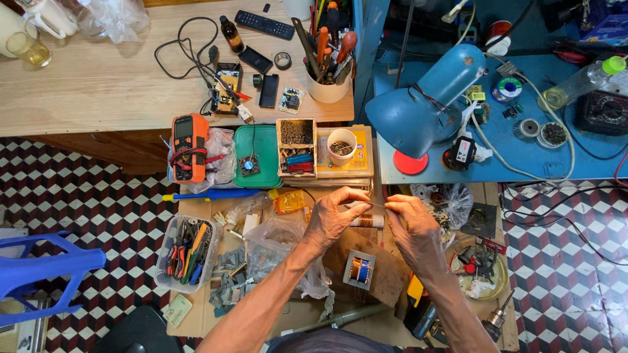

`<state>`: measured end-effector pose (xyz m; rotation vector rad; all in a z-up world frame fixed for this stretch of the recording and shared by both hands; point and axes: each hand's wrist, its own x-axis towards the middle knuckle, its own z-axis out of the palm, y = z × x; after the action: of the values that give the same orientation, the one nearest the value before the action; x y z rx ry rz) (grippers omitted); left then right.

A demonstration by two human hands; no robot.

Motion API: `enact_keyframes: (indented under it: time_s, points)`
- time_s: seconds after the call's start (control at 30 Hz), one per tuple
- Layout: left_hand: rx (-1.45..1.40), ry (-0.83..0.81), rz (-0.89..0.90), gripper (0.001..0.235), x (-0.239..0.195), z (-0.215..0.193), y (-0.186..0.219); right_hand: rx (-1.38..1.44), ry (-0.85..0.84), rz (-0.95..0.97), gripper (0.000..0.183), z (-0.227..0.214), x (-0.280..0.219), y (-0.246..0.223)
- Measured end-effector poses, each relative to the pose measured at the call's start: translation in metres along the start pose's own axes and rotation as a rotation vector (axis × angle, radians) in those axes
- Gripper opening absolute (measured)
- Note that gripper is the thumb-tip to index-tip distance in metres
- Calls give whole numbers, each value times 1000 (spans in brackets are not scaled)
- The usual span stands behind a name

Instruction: The person assembles a small electronic device by inserting metal laminations into a coil assembly. They repeatedly pick laminations from a plastic bag, place them into the coil, and use a hammer to tap them into position. The person also uses pliers to adjust components and places the finished assembly on the workbench.

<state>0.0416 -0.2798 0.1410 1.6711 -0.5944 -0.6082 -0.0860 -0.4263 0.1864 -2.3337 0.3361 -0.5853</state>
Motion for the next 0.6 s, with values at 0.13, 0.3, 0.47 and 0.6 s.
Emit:
enact_keyframes:
  time_s: [0.13, 0.3, 0.47, 0.6]
  points:
    - [137, 33, 120, 15, -2, -2, 7, 20, 11, 8, 12, 4, -3, 3]
    - [131, 11, 119, 15, -5, -2, 10, 25, 24, 102, 12, 12, -8, 8]
    - [207, 42, 343, 14, -9, -1, 12, 21, 28, 90, 13, 16, -10, 8]
    - [196, 65, 346, 15, -11, 1, 10, 7, 50, 99, 14, 17, -10, 5]
